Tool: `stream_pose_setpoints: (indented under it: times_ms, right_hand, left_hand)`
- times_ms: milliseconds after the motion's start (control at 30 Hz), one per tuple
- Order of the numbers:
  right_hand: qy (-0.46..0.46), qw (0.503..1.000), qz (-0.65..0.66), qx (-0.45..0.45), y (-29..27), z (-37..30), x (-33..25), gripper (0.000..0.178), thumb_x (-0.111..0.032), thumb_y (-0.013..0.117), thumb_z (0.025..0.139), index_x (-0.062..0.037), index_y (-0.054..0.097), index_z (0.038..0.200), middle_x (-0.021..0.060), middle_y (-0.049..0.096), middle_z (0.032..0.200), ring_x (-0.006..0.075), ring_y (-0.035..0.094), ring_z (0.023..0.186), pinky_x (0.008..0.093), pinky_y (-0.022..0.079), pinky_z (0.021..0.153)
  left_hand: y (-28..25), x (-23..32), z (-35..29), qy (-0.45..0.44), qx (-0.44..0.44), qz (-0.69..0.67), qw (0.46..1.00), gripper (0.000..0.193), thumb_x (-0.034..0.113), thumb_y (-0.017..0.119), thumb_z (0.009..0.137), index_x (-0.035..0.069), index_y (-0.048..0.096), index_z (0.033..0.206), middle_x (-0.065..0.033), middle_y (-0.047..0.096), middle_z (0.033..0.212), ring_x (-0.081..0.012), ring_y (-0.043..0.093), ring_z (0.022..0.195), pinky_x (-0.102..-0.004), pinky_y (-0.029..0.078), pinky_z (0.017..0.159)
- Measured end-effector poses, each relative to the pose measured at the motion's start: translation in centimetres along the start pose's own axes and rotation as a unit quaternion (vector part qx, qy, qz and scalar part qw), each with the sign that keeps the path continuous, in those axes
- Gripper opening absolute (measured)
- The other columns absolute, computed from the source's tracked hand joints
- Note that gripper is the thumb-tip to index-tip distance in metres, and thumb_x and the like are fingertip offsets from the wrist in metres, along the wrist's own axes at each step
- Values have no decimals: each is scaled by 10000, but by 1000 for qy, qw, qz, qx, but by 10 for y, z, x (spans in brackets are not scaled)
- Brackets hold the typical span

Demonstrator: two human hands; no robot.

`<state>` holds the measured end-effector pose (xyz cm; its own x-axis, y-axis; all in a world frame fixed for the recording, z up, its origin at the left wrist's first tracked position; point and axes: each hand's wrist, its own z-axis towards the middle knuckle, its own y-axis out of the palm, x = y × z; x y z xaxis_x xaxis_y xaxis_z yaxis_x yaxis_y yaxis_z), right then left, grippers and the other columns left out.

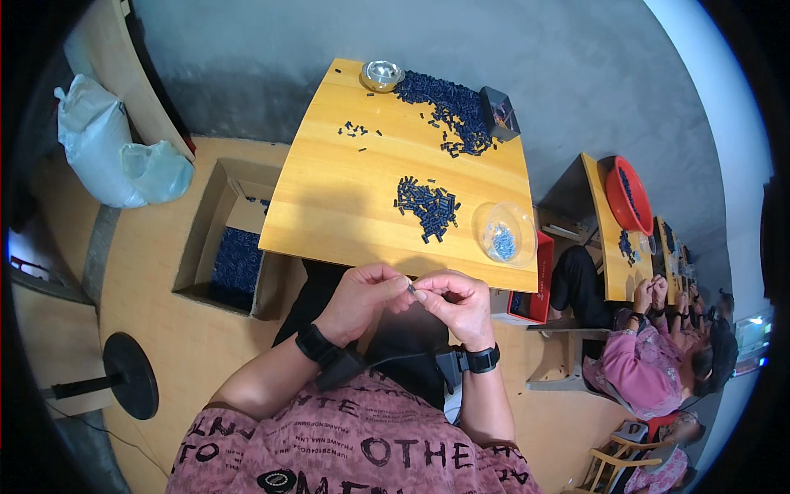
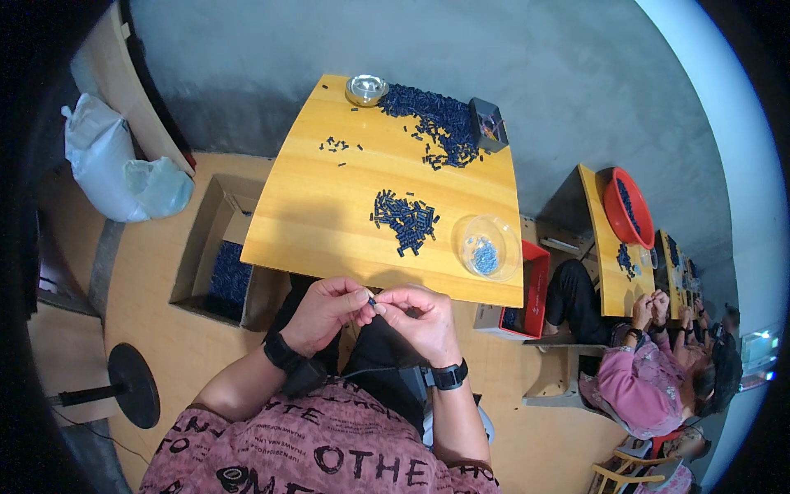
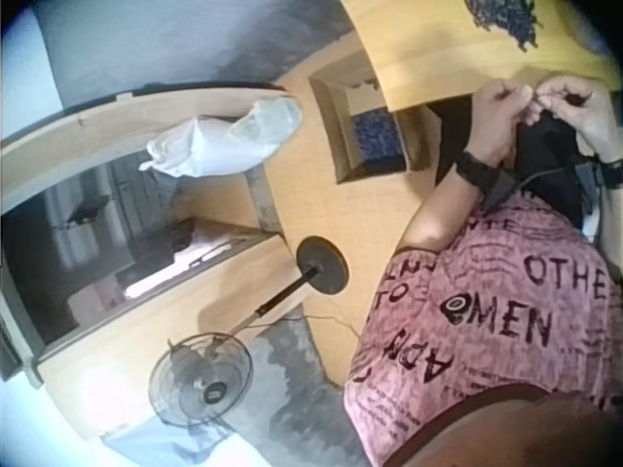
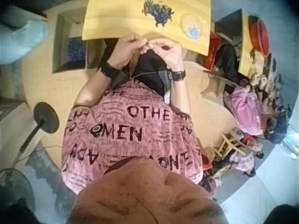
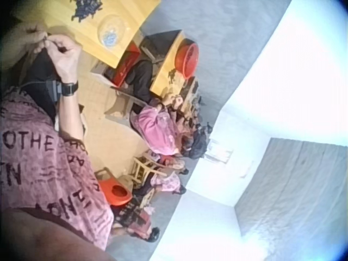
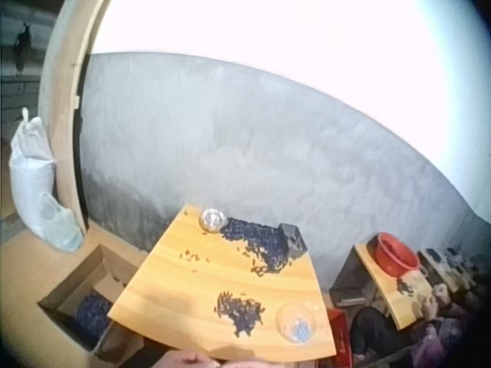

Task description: Assembling small blue and black plastic components at a workbench.

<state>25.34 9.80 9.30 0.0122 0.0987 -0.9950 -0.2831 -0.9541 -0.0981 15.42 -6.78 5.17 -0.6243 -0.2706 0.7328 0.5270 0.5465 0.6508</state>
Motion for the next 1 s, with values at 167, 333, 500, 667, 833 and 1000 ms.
stream_pose_setpoints:
  times_ms: [167, 333, 500, 667, 833, 1000]
  right_hand:
    - [-25, 1000, -16, -11, -1, -5, -1, 90, 13, 734, 848, 17, 724, 938, 63, 714, 898, 109, 666, 820, 256, 534, 748]
    - [-40, 999, -25, -7, 2, -8, -2, 85, 22, 727, 847, 17, 721, 932, 58, 702, 897, 111, 666, 821, 260, 534, 748]
    - [-12, 999, -48, 6, 7, 3, 8, 78, 24, 724, 844, 21, 717, 922, 58, 701, 891, 114, 668, 820, 253, 534, 746]
    - [32, 998, -41, 32, 11, 29, 24, 77, 20, 732, 823, 11, 713, 897, 48, 710, 848, 108, 668, 786, 253, 535, 739]
    - [-12, 997, -57, 44, 14, 64, 42, 71, 10, 728, 822, 4, 710, 890, 47, 706, 826, 107, 666, 756, 246, 532, 710]
    - [6, 981, -179, 77, 17, 101, 45, 28, -9, 723, 826, -15, 706, 848, 88, 667, 771, 152, 658, 709, 291, 502, 622]
  left_hand:
    - [2, -3, -5, -8, 0, -10, 1000, 144, 119, 610, 970, -11, 671, 976, -103, 689, 844, -161, 658, 744, -276, 534, 703]
    - [2, -6, -5, -17, 5, -8, 1000, 145, 123, 616, 967, -12, 671, 973, -108, 692, 852, -164, 659, 744, -280, 535, 701]
    - [-6, -4, 2, -26, 26, -19, 999, 144, 127, 617, 966, -6, 672, 959, -111, 704, 863, -165, 667, 751, -284, 539, 701]
    - [-20, -1, 21, -32, 33, -42, 998, 139, 132, 614, 969, 8, 668, 933, -104, 706, 857, -166, 672, 749, -287, 546, 703]
    - [-36, 8, 45, 0, 34, -22, 999, 142, 137, 612, 973, 16, 647, 907, -102, 705, 861, -164, 674, 753, -284, 548, 705]
    - [-52, 10, 70, 7, 110, -13, 994, 109, 128, 596, 985, 23, 621, 964, -120, 707, 929, -163, 679, 812, -287, 550, 741]
